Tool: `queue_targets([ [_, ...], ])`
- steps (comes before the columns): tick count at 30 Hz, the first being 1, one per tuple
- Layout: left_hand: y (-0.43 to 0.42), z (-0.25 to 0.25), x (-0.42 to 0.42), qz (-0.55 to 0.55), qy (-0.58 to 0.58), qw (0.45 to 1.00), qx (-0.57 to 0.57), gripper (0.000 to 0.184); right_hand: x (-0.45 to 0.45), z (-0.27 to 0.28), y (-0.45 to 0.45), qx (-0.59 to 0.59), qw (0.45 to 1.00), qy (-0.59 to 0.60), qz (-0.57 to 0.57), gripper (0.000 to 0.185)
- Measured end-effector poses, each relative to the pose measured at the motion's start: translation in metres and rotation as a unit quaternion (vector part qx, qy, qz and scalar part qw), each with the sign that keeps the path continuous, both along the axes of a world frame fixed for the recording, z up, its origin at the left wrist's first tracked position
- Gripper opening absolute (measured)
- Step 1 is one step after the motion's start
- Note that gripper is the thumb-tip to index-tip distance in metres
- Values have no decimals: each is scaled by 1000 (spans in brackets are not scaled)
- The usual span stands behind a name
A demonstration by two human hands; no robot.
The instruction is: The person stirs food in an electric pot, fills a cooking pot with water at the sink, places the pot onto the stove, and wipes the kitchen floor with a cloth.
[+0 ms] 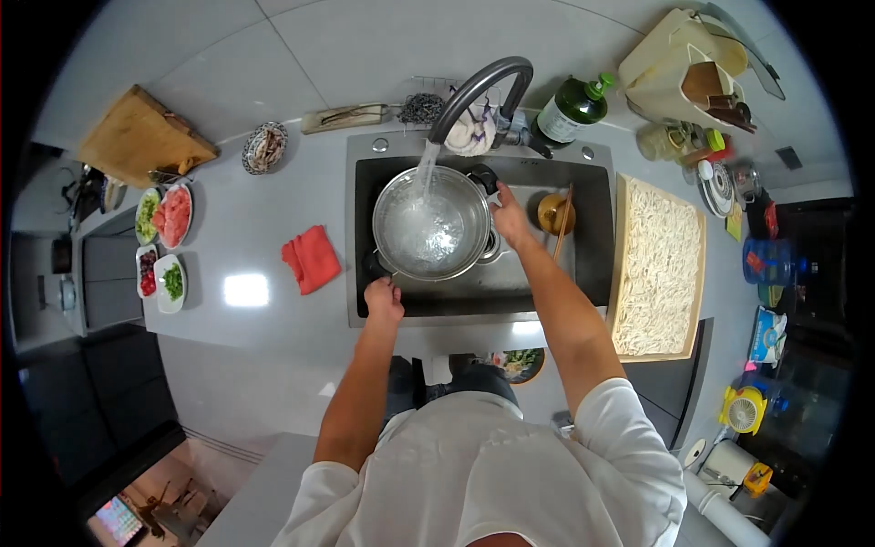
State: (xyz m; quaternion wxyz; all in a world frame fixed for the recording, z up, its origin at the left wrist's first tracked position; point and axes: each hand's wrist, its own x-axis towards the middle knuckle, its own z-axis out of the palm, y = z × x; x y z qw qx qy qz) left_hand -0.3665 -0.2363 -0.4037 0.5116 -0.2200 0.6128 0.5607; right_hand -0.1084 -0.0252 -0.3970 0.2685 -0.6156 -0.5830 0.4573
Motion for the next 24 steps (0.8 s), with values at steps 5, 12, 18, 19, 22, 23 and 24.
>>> queue_targets([
  [5, -9, 17, -1, -55, 24, 998, -16, 5, -8, 11, -44, -23, 997, 65, -43, 61],
  [12, -13, 29, 28, -164, 43, 983, 71, 19, 1, 51, -128, 55, 981, 141, -122, 54],
  [18, -54, 79, 100, -340, 55, 927, 147, 36, 35, 101, -231, 84, 954, 205, -200, 48],
  [19, -64, 84, 112, -373, 50, 913, 159, 37, 46, 104, -248, 91, 951, 205, -213, 48],
  [22, -93, 97, 150, -466, 33, 864, 188, 38, 81, 117, -298, 111, 936, 211, -259, 45],
  [23, -102, 100, 163, -495, 29, 846, 197, 38, 93, 123, -314, 123, 930, 212, -274, 44],
  [24, -111, 99, 177, -528, 34, 826, 195, 37, 105, 125, -329, 136, 924, 213, -288, 44],
])
